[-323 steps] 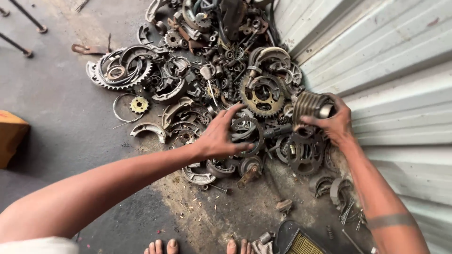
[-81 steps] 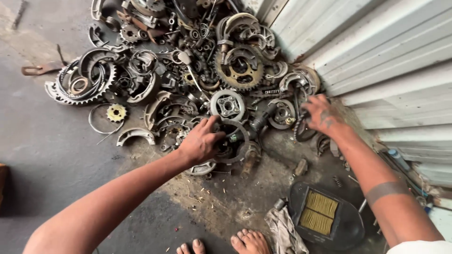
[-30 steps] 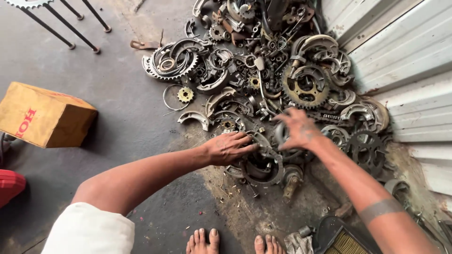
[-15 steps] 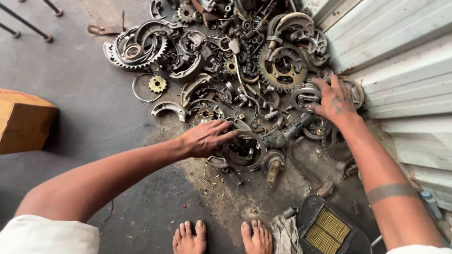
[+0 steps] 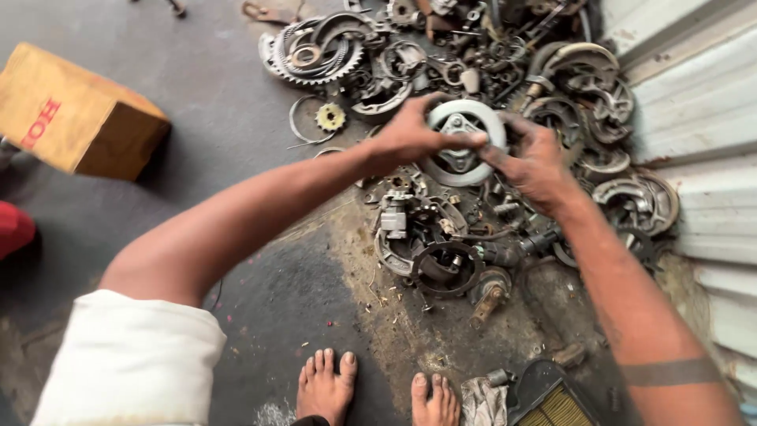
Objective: Sifting through a pile of used motorcycle mechanical parts to identify or organize specific components.
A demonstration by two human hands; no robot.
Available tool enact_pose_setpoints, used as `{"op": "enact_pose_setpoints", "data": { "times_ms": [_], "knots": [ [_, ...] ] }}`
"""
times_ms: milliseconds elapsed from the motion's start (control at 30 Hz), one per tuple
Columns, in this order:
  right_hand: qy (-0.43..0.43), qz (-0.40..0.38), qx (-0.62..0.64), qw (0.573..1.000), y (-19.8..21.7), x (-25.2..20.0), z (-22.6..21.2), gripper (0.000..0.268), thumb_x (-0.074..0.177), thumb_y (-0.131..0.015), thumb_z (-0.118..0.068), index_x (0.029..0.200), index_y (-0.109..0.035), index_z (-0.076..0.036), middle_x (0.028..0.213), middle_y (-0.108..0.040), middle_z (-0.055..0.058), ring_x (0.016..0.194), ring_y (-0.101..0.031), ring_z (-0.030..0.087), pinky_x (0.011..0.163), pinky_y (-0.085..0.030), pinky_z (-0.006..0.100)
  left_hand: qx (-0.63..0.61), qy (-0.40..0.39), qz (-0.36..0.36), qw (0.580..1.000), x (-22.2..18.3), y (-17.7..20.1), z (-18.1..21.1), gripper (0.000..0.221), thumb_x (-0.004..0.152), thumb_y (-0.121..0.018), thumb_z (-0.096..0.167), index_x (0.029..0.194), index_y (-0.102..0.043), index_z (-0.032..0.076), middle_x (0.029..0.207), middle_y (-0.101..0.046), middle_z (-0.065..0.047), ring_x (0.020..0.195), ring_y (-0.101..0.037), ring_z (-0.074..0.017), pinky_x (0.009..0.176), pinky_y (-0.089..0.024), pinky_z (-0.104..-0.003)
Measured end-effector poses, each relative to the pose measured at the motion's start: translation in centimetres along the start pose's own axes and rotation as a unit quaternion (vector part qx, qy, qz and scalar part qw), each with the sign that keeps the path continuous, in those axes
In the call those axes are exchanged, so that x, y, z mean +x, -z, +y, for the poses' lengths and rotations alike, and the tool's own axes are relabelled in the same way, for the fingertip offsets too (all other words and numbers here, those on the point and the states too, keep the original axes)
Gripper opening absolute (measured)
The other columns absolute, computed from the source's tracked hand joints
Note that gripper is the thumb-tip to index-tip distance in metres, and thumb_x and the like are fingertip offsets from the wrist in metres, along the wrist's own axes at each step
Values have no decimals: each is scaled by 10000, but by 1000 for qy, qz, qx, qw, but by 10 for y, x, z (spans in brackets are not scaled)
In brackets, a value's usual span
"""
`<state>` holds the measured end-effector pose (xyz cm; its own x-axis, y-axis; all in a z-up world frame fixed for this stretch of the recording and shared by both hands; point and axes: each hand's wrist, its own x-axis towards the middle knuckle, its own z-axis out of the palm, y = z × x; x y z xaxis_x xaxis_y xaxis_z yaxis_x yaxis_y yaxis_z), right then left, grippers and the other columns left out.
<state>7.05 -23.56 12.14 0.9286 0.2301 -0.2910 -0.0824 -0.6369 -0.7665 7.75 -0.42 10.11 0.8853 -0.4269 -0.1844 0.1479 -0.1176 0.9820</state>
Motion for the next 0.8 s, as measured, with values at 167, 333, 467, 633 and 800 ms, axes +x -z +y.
{"op": "enact_pose_setpoints", "data": {
  "times_ms": [167, 333, 467, 633, 800],
  "knots": [
    [78, -86, 18, 993, -69, 13, 6, 762, 755, -866, -426, 1370, -609, -57, 1319, -654, 172, 1197, -615, 283, 991, -520, 447, 34, 92, 115, 989, -73, 53, -20, 534, 710, -861, 310, 1145, -726, 31, 946, -797, -106, 757, -789, -196, 692, -679, -369],
    [256, -189, -313, 895, -126, -25, -24, 997, 635, -951, -284, 1502, -475, -154, 1503, -434, 184, 1379, -436, 373, 1138, -343, 478, 98, 168, 191, 962, -169, 86, -85, 515, 687, -914, 308, 1097, -770, 30, 963, -804, -104, 819, -771, -188, 760, -643, -347],
    [281, -160, -399, 858, -147, -20, 10, 884, 581, -953, -159, 1390, -600, -217, 1450, -486, 221, 1278, -542, 377, 1092, -472, 462, 106, 287, 238, 922, -221, 85, -100, 574, 666, -917, 254, 1160, -736, 24, 1001, -789, -120, 856, -771, -216, 762, -648, -371],
    [351, -93, -272, 891, -144, -1, 40, 699, 589, -949, -233, 1237, -696, -164, 1243, -616, 224, 1030, -666, 360, 855, -608, 438, 27, 332, 287, 898, -239, 71, -148, 560, 697, -874, 173, 1199, -695, 3, 1034, -782, -150, 864, -778, -227, 771, -664, -378],
    [359, 14, -96, 928, -143, 8, 57, 395, 729, -875, -231, 1062, -703, -107, 1015, -742, 96, 919, -726, 211, 826, -633, 387, -157, 287, 330, 885, -223, 44, -152, 465, 721, -814, 83, 1161, -695, -9, 1022, -773, -147, 867, -764, -225, 783, -649, -375]
  ]
}}
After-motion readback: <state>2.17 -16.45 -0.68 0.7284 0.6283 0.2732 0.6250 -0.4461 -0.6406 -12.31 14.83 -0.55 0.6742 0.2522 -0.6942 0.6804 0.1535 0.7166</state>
